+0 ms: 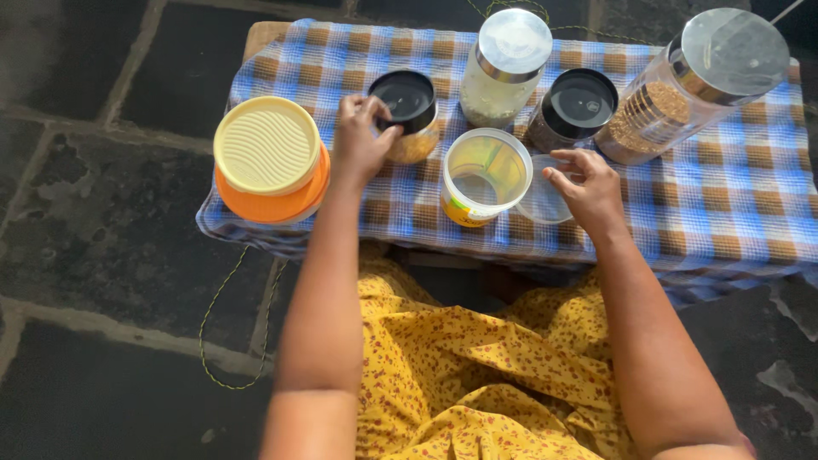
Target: The person sits at a low table and portions dry grains and seeds from several large storage jars into smaller plastic containers. They open and close lids, pour contents, and stack the filled containers on the table.
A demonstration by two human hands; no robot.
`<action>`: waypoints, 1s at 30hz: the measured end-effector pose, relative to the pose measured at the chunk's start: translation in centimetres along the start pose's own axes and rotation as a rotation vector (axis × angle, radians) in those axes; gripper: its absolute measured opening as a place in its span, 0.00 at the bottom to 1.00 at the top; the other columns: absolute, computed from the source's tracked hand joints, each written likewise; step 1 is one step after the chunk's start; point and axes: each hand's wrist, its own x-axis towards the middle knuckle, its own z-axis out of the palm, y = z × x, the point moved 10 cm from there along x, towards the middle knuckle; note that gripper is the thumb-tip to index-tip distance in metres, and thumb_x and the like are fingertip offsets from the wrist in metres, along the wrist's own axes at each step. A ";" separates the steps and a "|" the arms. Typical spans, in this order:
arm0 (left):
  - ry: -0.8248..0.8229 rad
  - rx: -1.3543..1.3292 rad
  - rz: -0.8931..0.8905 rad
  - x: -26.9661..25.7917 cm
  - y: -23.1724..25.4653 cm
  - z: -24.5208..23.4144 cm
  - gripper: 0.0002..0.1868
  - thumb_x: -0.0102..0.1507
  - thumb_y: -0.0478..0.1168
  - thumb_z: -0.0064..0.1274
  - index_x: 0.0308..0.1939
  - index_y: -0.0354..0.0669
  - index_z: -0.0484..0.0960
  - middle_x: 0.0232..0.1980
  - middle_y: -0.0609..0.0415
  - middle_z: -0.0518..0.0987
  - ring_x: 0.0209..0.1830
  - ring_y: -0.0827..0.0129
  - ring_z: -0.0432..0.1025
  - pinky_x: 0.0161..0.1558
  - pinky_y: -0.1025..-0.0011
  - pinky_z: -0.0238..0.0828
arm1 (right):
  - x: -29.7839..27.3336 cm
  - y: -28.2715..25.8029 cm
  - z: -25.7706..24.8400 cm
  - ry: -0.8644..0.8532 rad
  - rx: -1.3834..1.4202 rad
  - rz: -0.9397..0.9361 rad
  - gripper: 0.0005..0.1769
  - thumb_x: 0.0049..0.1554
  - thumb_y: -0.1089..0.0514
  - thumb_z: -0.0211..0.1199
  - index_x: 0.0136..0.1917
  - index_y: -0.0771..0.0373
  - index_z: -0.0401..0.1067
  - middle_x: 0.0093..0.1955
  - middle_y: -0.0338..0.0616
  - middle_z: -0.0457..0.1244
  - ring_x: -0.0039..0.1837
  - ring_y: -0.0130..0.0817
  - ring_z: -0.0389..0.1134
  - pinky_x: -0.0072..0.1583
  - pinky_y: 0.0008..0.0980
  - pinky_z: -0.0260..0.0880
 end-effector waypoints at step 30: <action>0.246 -0.382 0.022 -3.9 3.4 -1.1 0.62 0.48 0.51 0.79 0.76 0.40 0.54 0.72 0.40 0.67 0.74 0.49 0.64 0.72 0.55 0.65 | -2.5 -2.2 -2.8 0.228 0.376 -0.048 0.12 0.63 0.61 0.67 0.60 0.64 0.77 0.56 0.43 0.69 0.53 0.29 0.72 0.54 0.26 0.73</action>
